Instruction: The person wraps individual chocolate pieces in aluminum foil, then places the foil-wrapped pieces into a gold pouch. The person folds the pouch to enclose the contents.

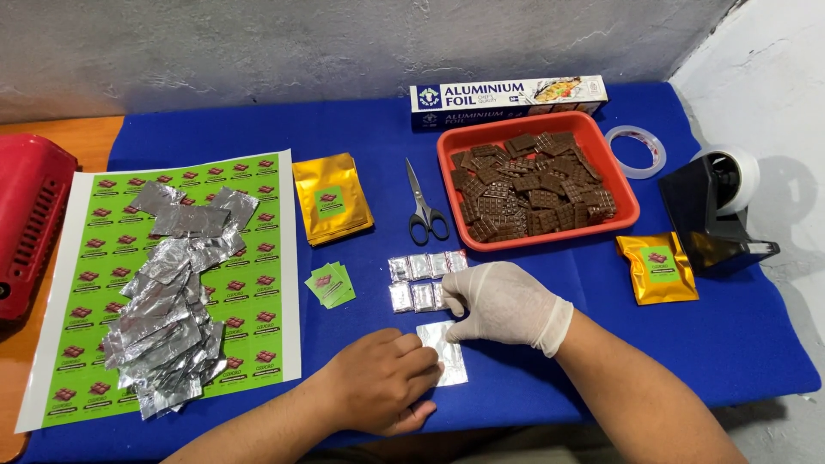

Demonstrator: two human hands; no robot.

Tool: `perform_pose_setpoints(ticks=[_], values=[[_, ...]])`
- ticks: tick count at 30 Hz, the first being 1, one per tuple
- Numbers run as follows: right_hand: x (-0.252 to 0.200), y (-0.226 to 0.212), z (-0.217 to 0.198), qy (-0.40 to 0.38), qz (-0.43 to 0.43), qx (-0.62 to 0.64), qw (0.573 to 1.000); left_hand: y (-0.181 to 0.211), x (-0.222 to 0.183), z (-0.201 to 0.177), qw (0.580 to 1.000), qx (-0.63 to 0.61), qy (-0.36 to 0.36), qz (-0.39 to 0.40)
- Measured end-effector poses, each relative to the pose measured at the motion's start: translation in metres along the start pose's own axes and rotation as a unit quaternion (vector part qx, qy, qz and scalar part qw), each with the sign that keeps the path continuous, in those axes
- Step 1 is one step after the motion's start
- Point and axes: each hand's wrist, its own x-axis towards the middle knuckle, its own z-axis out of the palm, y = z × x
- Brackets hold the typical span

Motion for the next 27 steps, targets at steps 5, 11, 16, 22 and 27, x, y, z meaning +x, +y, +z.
perform_pose_setpoints(ticks=[5, 11, 16, 22, 27], values=[[0.000, -0.004, -0.002, -0.007, 0.023, 0.005, 1.000, -0.011, 0.001, 0.008, 0.993, -0.046, 0.075, -0.080], [-0.004, -0.006, -0.007, -0.002, 0.024, 0.022, 0.999, -0.027, 0.001, 0.023, 0.974, -0.032, -0.017, -0.223], [-0.006, -0.001, -0.016, 0.008, -0.013, 0.023, 1.000, -0.030, -0.007, 0.031, 0.973, -0.042, -0.012, -0.226], [-0.004, 0.040, -0.043, 0.324, -0.020, 0.207, 0.923, -0.027, -0.010, 0.028, 0.970, -0.037, -0.017, -0.239], [0.016, 0.086, -0.027, 0.310, 0.152, -0.025, 0.938, -0.026, -0.008, 0.022, 0.962, -0.055, -0.067, -0.259]])
